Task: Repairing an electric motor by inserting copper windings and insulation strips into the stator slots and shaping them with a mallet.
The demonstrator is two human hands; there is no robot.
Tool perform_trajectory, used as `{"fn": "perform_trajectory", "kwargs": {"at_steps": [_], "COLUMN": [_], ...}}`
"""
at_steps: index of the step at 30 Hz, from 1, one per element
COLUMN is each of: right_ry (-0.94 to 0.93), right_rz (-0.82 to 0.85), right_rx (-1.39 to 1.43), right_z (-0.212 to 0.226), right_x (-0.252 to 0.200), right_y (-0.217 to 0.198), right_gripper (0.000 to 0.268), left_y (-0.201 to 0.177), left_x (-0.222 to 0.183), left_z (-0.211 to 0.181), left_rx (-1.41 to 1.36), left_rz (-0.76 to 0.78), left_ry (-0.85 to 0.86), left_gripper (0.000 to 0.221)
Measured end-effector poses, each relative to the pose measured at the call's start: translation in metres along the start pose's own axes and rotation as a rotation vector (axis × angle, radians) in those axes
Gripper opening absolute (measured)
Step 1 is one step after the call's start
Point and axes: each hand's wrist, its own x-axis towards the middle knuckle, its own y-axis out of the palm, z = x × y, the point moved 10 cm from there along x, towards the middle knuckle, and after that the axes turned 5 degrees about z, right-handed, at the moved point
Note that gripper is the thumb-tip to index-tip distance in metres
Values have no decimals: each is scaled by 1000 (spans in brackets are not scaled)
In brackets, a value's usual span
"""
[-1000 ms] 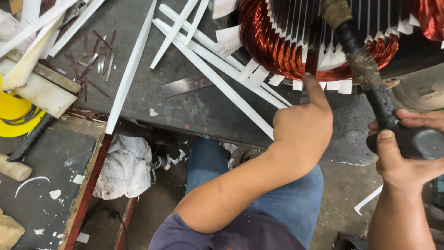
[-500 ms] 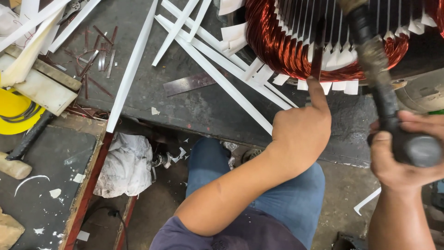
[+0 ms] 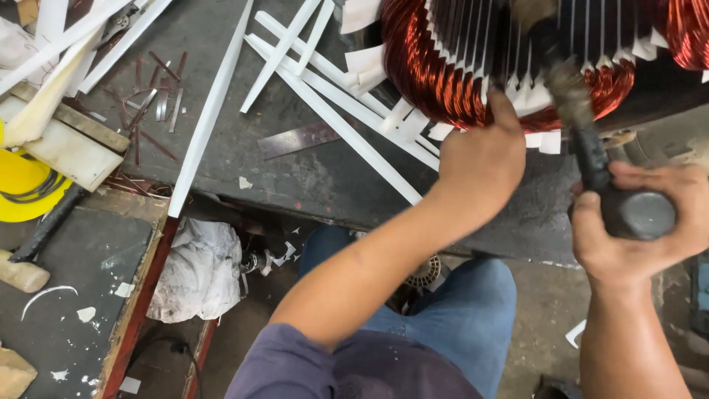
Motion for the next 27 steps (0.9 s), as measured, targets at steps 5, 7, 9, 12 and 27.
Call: {"fn": "perform_trajectory", "kwargs": {"at_steps": [5,7,9,12,27], "right_ry": [-102,-93,6,144,-34], "right_rz": [-89,-92,-110,-69,-182], "right_rx": [-7,22,39,-3,-76], "right_z": [-10,-23,-43,-69,-73], "right_x": [25,32,39,54,101], "right_y": [8,15,22,40,77], "right_gripper": [22,26,24,23,15], "left_y": [2,7,16,45,16], "left_x": [70,102,129,195,216], "left_z": [7,7,8,15,37], "left_rx": [253,328,415,337,43], "left_rz": [-30,-129,-56,12,0], "left_ry": [3,-12,-76,-62,-9], "left_gripper": [61,62,56,40,55]}}
